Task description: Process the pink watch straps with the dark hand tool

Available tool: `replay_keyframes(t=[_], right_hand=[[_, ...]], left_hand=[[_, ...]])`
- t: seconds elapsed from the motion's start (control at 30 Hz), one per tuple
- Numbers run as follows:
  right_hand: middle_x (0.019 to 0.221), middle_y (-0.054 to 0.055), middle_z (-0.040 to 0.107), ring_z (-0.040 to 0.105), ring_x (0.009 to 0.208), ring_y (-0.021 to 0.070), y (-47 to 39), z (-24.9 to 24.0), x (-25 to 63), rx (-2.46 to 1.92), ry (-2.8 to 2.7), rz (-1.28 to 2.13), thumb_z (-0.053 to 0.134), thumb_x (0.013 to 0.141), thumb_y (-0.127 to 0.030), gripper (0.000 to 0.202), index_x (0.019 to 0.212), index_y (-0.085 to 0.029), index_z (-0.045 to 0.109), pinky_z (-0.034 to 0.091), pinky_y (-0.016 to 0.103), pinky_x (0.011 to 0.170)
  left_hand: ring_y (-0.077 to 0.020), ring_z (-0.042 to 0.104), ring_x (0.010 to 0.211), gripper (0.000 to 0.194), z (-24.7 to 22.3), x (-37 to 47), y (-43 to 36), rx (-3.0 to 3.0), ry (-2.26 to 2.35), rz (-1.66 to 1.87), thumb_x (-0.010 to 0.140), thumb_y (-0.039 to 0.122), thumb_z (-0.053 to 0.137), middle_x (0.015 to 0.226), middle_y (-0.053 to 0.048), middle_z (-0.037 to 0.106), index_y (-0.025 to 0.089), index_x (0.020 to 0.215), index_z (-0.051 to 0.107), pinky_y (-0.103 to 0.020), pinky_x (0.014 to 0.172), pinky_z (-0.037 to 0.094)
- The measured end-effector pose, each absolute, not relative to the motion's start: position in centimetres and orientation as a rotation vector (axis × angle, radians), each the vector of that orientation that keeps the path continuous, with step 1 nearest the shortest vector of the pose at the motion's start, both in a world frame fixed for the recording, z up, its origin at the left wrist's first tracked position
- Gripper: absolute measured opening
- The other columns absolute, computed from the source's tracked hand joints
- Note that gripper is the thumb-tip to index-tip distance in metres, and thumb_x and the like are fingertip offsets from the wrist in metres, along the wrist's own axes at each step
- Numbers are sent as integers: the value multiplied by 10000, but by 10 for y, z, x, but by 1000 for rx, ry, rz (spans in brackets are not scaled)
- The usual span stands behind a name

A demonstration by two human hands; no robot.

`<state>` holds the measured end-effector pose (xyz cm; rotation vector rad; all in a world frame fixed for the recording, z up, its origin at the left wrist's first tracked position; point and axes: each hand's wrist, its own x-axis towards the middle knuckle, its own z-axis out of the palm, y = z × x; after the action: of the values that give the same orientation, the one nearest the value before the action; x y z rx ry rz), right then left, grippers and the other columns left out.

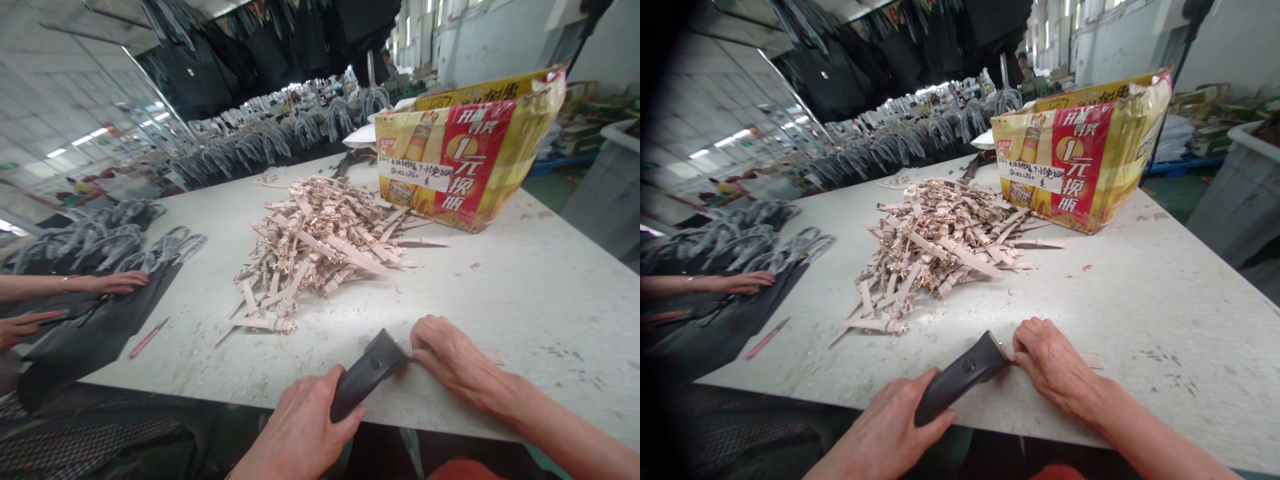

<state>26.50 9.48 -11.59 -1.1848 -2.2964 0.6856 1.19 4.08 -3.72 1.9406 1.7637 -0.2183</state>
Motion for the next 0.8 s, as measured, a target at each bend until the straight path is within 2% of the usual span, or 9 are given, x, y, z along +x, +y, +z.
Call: replay_keyframes(t=[0.23, 0.43, 0.8], right_hand=[[742, 18, 550, 490, 717, 200, 97, -128, 260, -1282, -2354, 495, 502, 904, -131, 128, 794, -195, 488, 333, 325, 680], [736, 11, 555, 503, 708, 194, 97, -129, 261, -1256, -2342, 495, 519, 911, -139, 135, 793, -197, 490, 342, 314, 673], [754, 12, 552, 503, 717, 192, 96, -138, 260, -1225, -2295, 475, 507, 897, -118, 127, 806, -203, 480, 358, 307, 670]], left_hand=[[-283, 641, 887, 365, -32, 13, 38, 1912, 1777, -267, 817, 556, 512, 891, -52, 684, 256, 994, 619, -377, 762, 458], [-237, 636, 859, 309, -29, 18, 44, 1915, 1737, -235, 822, 508, 516, 886, -37, 681, 250, 955, 621, -316, 721, 445], [-247, 618, 909, 360, -22, 17, 42, 1895, 1755, -290, 818, 516, 518, 937, -58, 676, 228, 1007, 624, -308, 727, 443]])
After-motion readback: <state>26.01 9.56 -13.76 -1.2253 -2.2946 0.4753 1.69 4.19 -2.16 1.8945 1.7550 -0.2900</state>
